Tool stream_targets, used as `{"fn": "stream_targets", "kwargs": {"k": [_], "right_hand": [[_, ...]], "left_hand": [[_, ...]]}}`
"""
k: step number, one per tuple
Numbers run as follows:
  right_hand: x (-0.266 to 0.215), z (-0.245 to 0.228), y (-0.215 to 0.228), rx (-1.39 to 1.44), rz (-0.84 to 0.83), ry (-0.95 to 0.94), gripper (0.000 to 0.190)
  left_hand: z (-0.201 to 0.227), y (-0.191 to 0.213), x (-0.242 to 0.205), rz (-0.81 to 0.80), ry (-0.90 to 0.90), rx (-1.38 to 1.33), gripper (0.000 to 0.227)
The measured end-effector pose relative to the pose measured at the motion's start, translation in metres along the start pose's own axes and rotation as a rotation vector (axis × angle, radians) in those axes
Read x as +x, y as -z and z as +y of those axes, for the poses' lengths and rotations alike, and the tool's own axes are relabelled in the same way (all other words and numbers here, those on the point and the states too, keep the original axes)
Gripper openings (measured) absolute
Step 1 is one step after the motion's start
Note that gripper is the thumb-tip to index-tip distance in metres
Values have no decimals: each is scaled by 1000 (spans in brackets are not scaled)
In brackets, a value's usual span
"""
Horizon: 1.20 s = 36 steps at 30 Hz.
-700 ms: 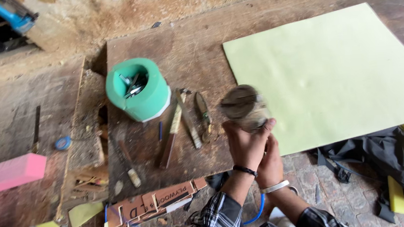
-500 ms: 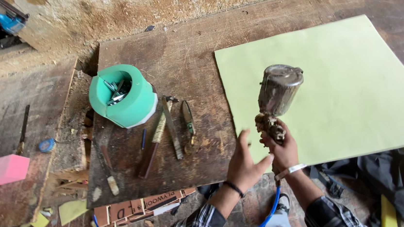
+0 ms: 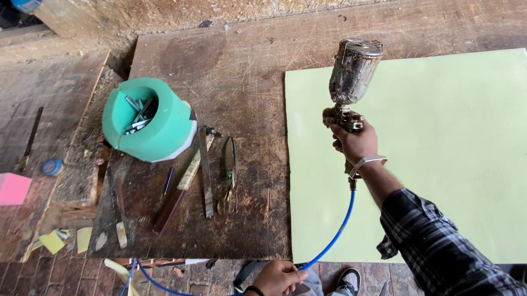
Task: The person uses a spray gun to apply a coating to a light green foam sheet on a wooden table. They then place a black fabric sheet over the foam, smooth it out, and cut the fabric to size using shears. Finally, they stack the cut fabric with other materials.
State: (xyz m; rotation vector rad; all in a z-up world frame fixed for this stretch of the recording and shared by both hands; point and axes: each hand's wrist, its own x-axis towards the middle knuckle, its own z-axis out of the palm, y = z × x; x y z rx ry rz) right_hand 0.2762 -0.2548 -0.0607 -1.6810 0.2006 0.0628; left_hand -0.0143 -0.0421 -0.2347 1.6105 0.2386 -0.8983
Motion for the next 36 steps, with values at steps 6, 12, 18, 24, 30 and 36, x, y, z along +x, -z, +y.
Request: {"fn": "stream_targets", "kwargs": {"k": [6,12,18,24,30,36], "right_hand": [[56,-10,-21,110,72,50,29],[92,-18,-10,110,69,76,25],[106,-14,37,40,115,48,22],[137,-2,122,53,191,79,21],[169,10,225,14,210,53,22],[195,22,332,47,244,32,25]], "left_hand": [[33,45,13,192,44,41,22],[71,64,30,213,7,159,28],[84,57,42,36,120,33,24],[88,21,63,164,212,120,34],[97,-31,80,225,268,217,40],[135,-118,108,351,293,173,39]]}}
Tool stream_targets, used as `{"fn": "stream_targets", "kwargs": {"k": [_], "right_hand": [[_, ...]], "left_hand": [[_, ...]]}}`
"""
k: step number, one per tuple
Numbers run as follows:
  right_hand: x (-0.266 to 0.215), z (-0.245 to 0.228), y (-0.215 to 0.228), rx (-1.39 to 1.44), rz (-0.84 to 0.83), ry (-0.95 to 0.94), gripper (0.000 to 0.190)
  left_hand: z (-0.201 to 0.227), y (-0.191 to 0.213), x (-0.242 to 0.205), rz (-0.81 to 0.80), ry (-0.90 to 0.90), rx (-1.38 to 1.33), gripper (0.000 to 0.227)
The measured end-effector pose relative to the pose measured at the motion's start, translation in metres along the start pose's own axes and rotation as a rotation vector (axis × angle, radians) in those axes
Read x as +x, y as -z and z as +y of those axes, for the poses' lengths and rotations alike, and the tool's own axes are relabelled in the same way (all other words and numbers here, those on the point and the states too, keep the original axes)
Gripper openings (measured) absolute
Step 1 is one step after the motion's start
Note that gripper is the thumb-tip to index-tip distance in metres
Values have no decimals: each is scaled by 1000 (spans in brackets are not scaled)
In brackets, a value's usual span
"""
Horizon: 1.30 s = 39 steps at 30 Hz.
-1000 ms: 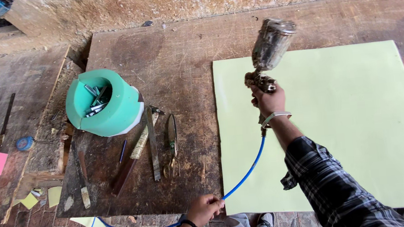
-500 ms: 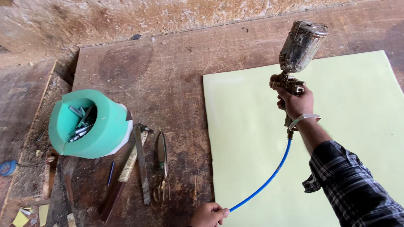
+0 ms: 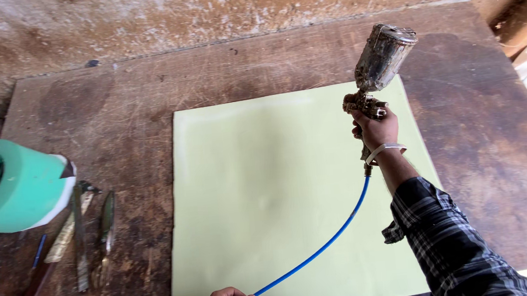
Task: The person uses a spray gun to apply a coating to a light green foam sheet on a wooden table. They then place a black fabric sheet over the foam, smooth it out, and cut the fabric to size using shears. Finally, they stack the cut fabric with other materials.
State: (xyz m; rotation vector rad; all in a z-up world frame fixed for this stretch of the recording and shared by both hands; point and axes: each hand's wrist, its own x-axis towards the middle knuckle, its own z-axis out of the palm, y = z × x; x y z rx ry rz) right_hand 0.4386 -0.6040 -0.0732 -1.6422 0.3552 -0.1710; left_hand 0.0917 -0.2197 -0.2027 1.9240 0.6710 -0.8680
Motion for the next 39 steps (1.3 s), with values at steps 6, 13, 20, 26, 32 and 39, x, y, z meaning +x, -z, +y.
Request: {"fn": "stream_targets", "kwargs": {"k": [6,13,20,26,32,39], "right_hand": [[28,-8,88,15,45,46,23],[51,-6,156,-34,133,60,21],[45,-4,198,24,187,80,23],[3,22,235,-33,163,-6,27],[-85,56,273,-110,151,-151,28],[-187,101,313,-100,210,-210,29]], "left_hand": [[66,-64,-19,117,-58,92,36],[95,-109,-18,54,-86,79,37],[103,-131,-26,117,-105,49,34],[91,-139,-41,127,-120,65,34],[67,-146,-69,74,-137,77,36],[55,-137,-86,70,-300,237,43]]}}
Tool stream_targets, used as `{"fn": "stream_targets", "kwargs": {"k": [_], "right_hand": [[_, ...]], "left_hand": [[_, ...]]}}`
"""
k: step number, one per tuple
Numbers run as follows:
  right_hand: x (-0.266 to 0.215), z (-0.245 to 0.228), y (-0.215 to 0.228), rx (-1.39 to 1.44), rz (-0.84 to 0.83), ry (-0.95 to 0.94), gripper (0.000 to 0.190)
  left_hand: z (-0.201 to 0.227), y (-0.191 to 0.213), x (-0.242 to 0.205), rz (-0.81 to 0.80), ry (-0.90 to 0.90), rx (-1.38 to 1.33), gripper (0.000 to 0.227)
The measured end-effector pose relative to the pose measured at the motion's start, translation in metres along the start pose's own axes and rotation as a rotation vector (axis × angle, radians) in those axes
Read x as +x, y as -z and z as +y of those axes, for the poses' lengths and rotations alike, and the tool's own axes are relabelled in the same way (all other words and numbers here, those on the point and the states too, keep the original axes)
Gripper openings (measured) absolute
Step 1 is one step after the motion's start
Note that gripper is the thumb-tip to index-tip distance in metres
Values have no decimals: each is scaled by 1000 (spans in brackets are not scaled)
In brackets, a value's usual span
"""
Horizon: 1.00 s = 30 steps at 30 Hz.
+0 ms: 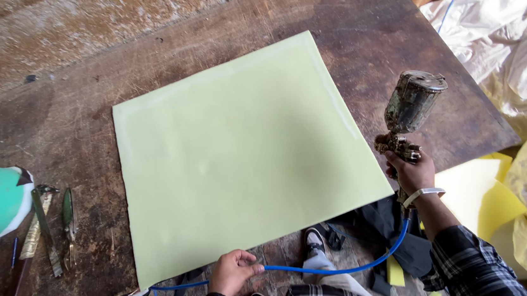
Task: The person uses a spray gun to apply a coating to a light green foam sheet on a wooden table. They then place a black fabric sheet over the foam, smooth it out, and cut the fabric to size using shears. Finally, they stack the cut fabric with other materials.
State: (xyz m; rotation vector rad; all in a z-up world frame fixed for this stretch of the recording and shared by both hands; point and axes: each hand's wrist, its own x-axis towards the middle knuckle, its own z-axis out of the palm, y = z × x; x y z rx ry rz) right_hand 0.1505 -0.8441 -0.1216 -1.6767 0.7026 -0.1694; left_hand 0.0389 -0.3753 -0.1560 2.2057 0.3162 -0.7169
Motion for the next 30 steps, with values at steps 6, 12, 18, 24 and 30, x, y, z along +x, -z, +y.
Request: {"fn": "stream_targets", "kwargs": {"k": [6,12,18,24,30], "right_hand": [[-79,42,34,12,48,22,22],[-155,53,31,19,139,33,21],[-222,51,-14,55,-10,1,17],[-287,41,-79,52,-183,29,33],[-334,26,-145,-59,-370,113,28]], "left_hand": [[-18,9,-22,-51,30,156,46],[-71,22,-50,-35,-103,102,44],[-148,42,-82,36,-96,29,46],[-225,64,-124,134,-29,-67,46],[-273,76,-151,342,33,-202,44]]}}
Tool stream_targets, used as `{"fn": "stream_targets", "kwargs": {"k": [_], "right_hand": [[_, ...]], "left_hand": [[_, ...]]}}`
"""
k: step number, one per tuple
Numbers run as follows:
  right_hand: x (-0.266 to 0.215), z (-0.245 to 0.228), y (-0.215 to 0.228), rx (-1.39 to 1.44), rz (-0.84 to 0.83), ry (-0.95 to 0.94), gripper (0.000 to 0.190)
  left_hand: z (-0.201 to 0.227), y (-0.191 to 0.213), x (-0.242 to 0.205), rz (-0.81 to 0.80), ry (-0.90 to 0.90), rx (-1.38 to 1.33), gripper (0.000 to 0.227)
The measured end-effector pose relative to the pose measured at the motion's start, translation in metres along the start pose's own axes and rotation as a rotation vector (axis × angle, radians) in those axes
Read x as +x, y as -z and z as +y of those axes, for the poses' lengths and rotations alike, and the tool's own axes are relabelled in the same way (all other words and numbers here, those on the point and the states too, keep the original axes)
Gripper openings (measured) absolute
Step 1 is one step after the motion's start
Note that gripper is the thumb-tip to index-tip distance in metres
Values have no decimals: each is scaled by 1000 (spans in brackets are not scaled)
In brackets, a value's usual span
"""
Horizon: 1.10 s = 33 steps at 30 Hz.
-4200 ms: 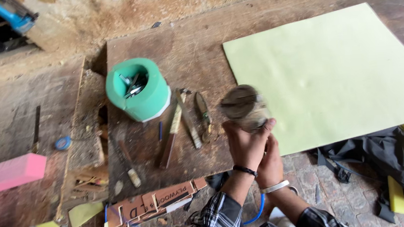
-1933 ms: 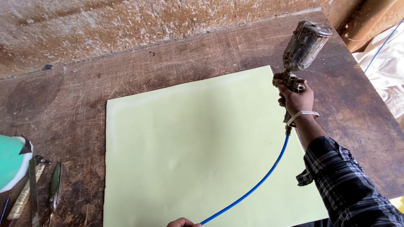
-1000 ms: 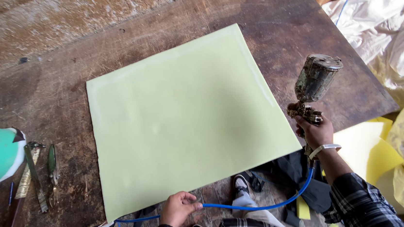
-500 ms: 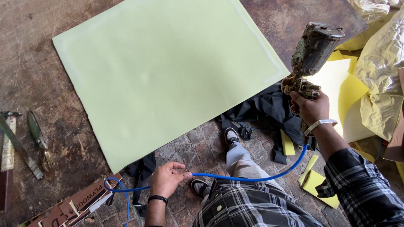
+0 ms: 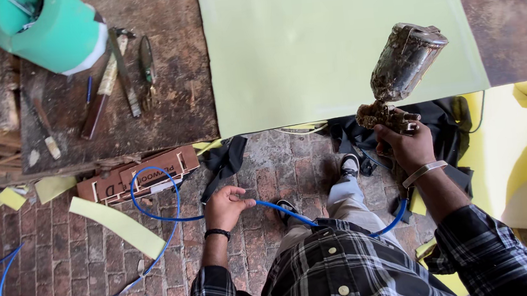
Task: The person uses a spray gun to apply a coating to a light green foam sheet on a wooden table. They then place a black fabric sheet over the foam, smooth it out, and cut the fabric to size using shears. Finally, they stack the cut fabric with other materials.
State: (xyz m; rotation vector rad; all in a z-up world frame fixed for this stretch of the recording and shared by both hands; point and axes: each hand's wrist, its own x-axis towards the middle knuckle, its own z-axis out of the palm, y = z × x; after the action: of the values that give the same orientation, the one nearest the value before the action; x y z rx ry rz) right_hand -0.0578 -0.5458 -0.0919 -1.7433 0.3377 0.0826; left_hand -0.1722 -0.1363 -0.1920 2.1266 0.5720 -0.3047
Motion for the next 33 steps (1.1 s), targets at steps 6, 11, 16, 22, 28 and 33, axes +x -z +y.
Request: {"fn": "stream_targets", "kwargs": {"k": [6,11,16,22,28,33], "right_hand": [[-2,-23,-63,-61,-225,71,33],[-1,-41,-111,-1,-375,76,55],[13,-68,-140,-52,-411,139,57],[44,-106,-152,-23,-292,192,57],[81,-131,-139,52,-157,354,53],[78,-117,-99,-186,-74,340,54]], "left_hand": [[-23,12,-15,162,23,-20,43],[-40,13,-27,175,78,-94,44],[-53,12,-30,208,108,-127,43],[-50,14,-26,214,128,-167,41],[-23,12,0,240,111,-152,39],[15,9,25,191,55,-159,42]]}}
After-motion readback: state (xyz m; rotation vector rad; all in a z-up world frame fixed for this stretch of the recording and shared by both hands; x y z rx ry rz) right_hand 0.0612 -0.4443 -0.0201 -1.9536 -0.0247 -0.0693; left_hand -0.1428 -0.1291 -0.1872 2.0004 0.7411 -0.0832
